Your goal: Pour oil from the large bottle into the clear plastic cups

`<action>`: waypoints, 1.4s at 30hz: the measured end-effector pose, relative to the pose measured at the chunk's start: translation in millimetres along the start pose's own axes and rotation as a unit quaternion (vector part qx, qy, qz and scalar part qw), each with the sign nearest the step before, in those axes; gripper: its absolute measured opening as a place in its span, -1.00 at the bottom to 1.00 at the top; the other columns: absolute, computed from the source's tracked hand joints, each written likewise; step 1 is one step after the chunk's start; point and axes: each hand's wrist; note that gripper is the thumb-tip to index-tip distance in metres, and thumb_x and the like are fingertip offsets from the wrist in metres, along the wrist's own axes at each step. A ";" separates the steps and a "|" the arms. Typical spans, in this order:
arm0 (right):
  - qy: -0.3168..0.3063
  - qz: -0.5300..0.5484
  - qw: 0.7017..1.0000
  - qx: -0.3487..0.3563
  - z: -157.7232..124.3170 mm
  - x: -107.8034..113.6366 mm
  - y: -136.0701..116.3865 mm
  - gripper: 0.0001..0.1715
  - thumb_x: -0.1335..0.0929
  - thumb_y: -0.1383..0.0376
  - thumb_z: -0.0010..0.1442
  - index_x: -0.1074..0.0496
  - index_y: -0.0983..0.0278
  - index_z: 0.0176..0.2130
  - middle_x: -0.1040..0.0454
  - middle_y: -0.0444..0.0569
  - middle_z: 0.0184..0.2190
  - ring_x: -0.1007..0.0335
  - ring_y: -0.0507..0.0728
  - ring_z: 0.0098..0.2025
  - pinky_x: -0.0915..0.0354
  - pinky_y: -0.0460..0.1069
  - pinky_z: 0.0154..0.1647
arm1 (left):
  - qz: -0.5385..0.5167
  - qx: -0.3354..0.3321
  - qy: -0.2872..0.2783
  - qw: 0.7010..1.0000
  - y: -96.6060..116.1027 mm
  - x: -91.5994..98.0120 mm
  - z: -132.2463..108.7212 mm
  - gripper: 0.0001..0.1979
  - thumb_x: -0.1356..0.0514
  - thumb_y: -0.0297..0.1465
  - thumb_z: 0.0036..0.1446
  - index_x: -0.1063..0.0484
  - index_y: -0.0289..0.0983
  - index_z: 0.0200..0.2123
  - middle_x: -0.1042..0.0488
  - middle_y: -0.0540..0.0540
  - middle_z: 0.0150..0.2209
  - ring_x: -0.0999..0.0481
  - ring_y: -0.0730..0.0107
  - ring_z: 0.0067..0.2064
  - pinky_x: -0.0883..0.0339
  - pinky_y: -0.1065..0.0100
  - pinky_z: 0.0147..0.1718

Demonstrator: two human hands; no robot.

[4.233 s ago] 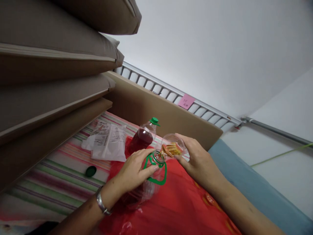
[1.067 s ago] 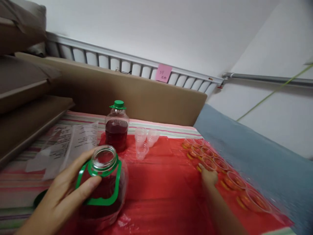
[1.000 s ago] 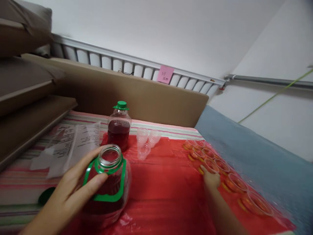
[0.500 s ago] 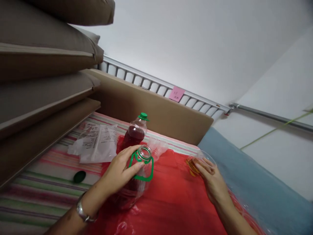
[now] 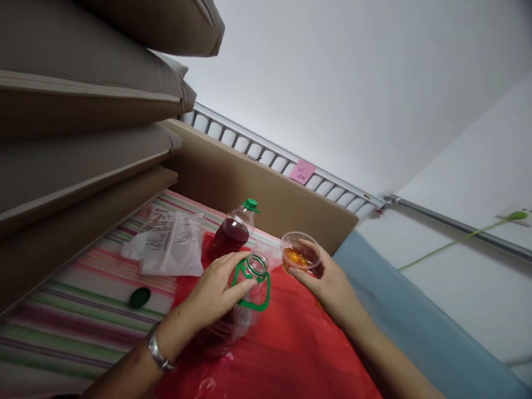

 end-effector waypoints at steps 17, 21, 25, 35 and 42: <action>-0.037 -0.238 0.952 0.190 8.7 -7.1 -23.2 -0.44 -0.36 0.20 0.04 -0.34 0.17 0.07 -0.47 0.02 0.00 -0.40 0.28 0.01 -0.30 0.19 0.05 | -0.006 -0.019 0.010 1.000 5.6 2.3 1.8 -0.61 -0.18 -0.27 0.15 -0.32 -0.14 0.06 -0.47 -0.09 0.06 -0.42 0.20 0.07 -0.25 0.16 0.09; -0.051 -0.264 0.934 0.234 9.4 -4.9 -27.6 -0.46 -0.33 0.21 0.09 -0.32 0.17 0.08 -0.47 0.03 -0.01 -0.41 0.27 0.00 -0.33 0.18 0.00 | -0.001 -0.013 0.009 1.000 4.7 2.3 2.8 -0.60 -0.18 -0.27 0.15 -0.31 -0.14 0.07 -0.46 -0.08 0.07 -0.41 0.21 0.08 -0.23 0.16 0.09; -0.051 -0.293 0.919 0.259 10.4 -1.6 -31.5 -0.48 -0.31 0.22 0.12 -0.29 0.18 0.10 -0.46 0.04 0.00 -0.41 0.26 0.00 -0.35 0.16 -0.02 | 0.004 -0.010 0.005 1.000 5.1 2.2 2.4 -0.59 -0.18 -0.27 0.15 -0.30 -0.15 0.08 -0.45 -0.08 0.08 -0.40 0.23 0.09 -0.23 0.18 0.09; -0.044 -0.344 0.892 0.288 13.9 5.3 -37.8 -0.44 -0.27 0.34 0.09 -0.25 0.19 0.11 -0.44 0.04 0.01 -0.39 0.24 0.01 -0.35 0.15 -0.02 | 0.003 -0.019 0.010 1.000 4.4 1.1 1.4 -0.61 -0.17 -0.28 0.16 -0.30 -0.12 0.07 -0.44 -0.07 0.09 -0.41 0.22 0.09 -0.23 0.16 0.08; -0.041 -0.377 0.861 0.340 16.7 6.2 -39.7 -0.41 -0.26 0.41 0.10 -0.20 0.21 0.13 -0.42 0.08 0.01 -0.36 0.24 0.03 -0.36 0.17 -0.02 | -0.003 -0.021 0.008 1.000 6.5 1.2 1.7 -0.62 -0.17 -0.30 0.16 -0.31 -0.11 0.07 -0.45 -0.05 0.08 -0.42 0.23 0.07 -0.24 0.17 0.07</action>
Point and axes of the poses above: each hand's wrist, its own z-axis towards the middle knuckle, its own x-axis out of the back of the hand, y = z × x
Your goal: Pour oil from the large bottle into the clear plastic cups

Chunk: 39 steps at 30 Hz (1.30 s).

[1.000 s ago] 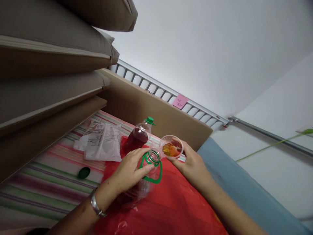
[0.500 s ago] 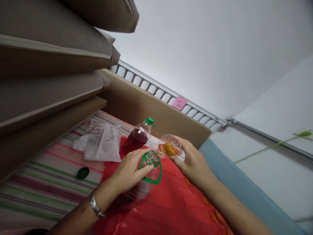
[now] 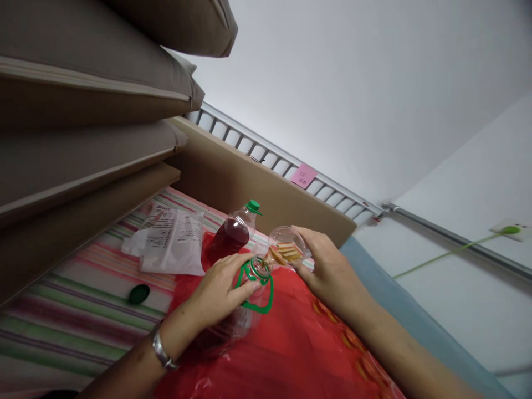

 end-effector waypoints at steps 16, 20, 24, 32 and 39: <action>0.044 -0.112 0.980 0.157 5.0 0.4 -9.0 -0.42 -0.24 0.52 0.17 -0.19 0.39 0.18 -0.35 0.27 0.09 -0.22 0.31 0.17 -0.28 0.25 0.09 | 0.013 0.030 -0.009 0.999 -5.5 -0.7 -0.8 -0.57 -0.18 -0.27 0.15 -0.29 -0.18 0.08 -0.43 -0.09 0.10 -0.38 0.24 0.11 -0.20 0.15 0.12; 0.060 -0.054 0.989 0.122 3.7 -3.6 -9.5 -0.43 -0.31 0.41 0.17 -0.23 0.28 0.18 -0.37 0.17 0.10 -0.20 0.30 0.19 -0.21 0.26 0.13 | 0.016 0.026 -0.011 0.999 -6.9 -1.7 -0.9 -0.57 -0.17 -0.26 0.16 -0.28 -0.19 0.09 -0.43 -0.11 0.09 -0.38 0.23 0.11 -0.20 0.13 0.12; 0.106 0.107 0.982 -0.116 -18.9 -35.8 13.2 -0.40 -0.42 0.15 0.06 -0.35 0.20 0.09 -0.43 0.11 0.02 -0.33 0.29 0.06 -0.26 0.25 0.07 | 0.015 0.025 -0.010 1.000 -8.6 -1.4 0.0 -0.57 -0.15 -0.24 0.16 -0.28 -0.19 0.10 -0.42 -0.13 0.10 -0.38 0.19 0.11 -0.22 0.11 0.11; 0.178 0.429 0.727 -0.505 -72.2 -170.4 45.7 -0.16 -0.45 0.01 -0.14 -0.33 0.36 0.06 -0.49 0.15 -0.07 -0.43 0.26 -0.05 -0.32 0.11 -0.01 | -0.001 0.047 -0.028 0.998 -4.1 0.8 1.8 -0.59 -0.12 -0.23 0.19 -0.26 -0.15 0.10 -0.41 -0.13 0.11 -0.39 0.19 0.10 -0.23 0.13 0.12; 0.200 0.405 0.719 -0.529 -71.8 -230.7 54.9 -0.24 -0.45 0.05 -0.18 -0.38 0.33 -0.01 -0.46 0.18 -0.01 -0.38 0.30 0.02 -0.25 0.14 0.06 | 0.016 0.080 -0.039 0.996 -3.1 -0.2 1.6 -0.58 -0.11 -0.20 0.20 -0.24 -0.11 0.12 -0.40 -0.07 0.12 -0.38 0.21 0.13 -0.17 0.16 0.17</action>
Point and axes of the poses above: each hand's wrist, its own z-axis towards the middle knuckle, its own x-axis out of the back of the hand, y = z × x
